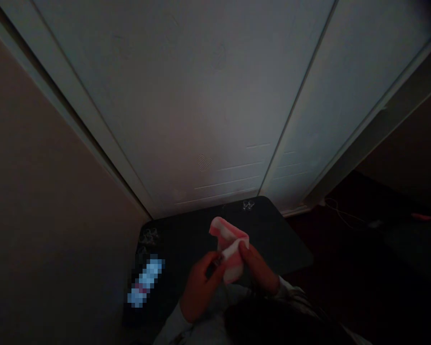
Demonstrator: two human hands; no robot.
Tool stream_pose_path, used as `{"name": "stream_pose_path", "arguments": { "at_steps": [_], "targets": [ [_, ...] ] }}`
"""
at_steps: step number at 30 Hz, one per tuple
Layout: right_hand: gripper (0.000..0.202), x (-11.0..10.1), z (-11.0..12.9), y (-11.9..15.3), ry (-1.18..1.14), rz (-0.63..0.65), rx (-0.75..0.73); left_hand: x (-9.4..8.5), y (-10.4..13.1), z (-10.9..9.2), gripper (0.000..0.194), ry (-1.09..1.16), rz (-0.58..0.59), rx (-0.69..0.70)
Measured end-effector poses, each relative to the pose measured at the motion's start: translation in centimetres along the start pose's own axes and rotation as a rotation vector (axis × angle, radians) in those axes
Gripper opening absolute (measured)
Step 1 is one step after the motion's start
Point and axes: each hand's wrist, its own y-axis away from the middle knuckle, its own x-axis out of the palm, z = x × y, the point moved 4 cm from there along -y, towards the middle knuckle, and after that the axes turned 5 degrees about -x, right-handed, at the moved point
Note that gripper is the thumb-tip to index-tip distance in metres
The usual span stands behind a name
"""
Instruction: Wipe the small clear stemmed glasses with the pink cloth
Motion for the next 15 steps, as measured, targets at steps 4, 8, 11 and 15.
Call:
{"name": "stream_pose_path", "arguments": {
  "at_steps": [4,8,11,15],
  "targets": [
    [0.048,0.6,0.1,0.2,-0.102,0.099,-0.01,0.2,0.0,-0.3,0.024,-0.051,0.042,-0.02],
    [0.05,1.0,0.8,0.4,-0.048,0.188,-0.054,0.3,0.0,-0.1,0.031,-0.02,0.068,-0.049],
    [0.044,0.7,0.7,0.3,0.064,0.172,-0.085,0.0,0.1,0.5,0.03,0.04,0.018,-0.066],
    [0.043,0.3,0.4,0.3,0.176,0.192,-0.105,-0.3,0.0,1.2,0.024,0.096,-0.046,-0.07]
  ]
}}
